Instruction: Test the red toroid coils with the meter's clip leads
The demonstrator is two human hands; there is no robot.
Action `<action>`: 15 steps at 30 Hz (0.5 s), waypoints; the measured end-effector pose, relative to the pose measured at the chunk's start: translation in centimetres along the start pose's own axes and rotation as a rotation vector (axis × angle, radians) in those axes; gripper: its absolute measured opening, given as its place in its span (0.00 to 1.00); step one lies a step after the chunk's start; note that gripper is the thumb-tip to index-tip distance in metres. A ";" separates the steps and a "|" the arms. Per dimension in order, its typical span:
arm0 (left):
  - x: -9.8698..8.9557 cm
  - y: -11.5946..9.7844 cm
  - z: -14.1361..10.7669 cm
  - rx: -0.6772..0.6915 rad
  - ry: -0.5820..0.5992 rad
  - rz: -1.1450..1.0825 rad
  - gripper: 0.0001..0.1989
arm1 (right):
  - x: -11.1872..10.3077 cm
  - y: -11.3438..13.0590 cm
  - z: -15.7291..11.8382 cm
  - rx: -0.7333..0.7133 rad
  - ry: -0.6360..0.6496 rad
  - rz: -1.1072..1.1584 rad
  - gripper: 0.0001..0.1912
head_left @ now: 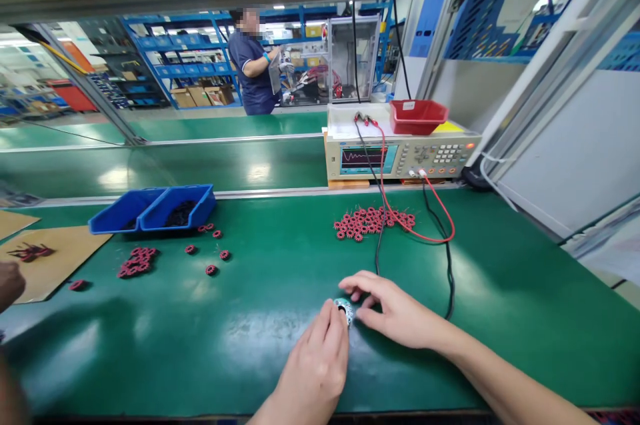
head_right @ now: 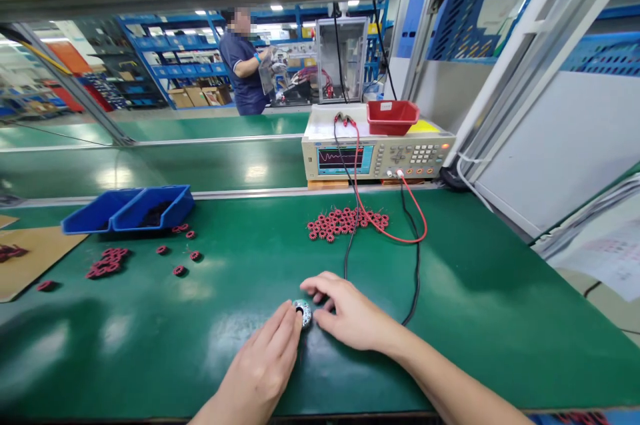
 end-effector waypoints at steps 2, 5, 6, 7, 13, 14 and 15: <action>-0.5 2.3 0.1 -0.176 -0.065 -0.226 0.18 | -1.5 -0.7 0.2 0.026 -0.104 0.024 0.19; -0.1 5.8 -0.8 -0.492 -0.117 -0.515 0.16 | -3.0 -1.8 0.5 0.062 -0.218 0.047 0.12; 0.4 6.3 -1.0 -0.551 -0.104 -0.585 0.16 | -3.1 -2.1 0.6 0.071 -0.231 0.052 0.10; 0.9 6.4 -1.1 -0.580 -0.076 -0.652 0.17 | -3.2 -2.4 0.7 0.079 -0.235 0.059 0.09; 3.1 5.6 -1.2 -0.609 -0.020 -0.855 0.21 | -2.5 -2.8 0.7 0.124 -0.208 0.066 0.09; 3.3 5.6 -1.2 -0.618 -0.024 -0.855 0.21 | -2.4 -2.6 0.6 0.124 -0.200 0.056 0.09; 3.3 5.6 -1.2 -0.626 -0.028 -0.852 0.20 | -2.2 -2.4 0.6 0.119 -0.190 0.037 0.09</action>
Point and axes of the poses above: each hand's wrist, its own z-axis towards the middle knuckle, its own x-axis out of the palm, y = z × x, the point moved 10 cm from there along z, towards the middle knuckle, and after that the axes turned 6 degrees about x, right-handed, at the moved point
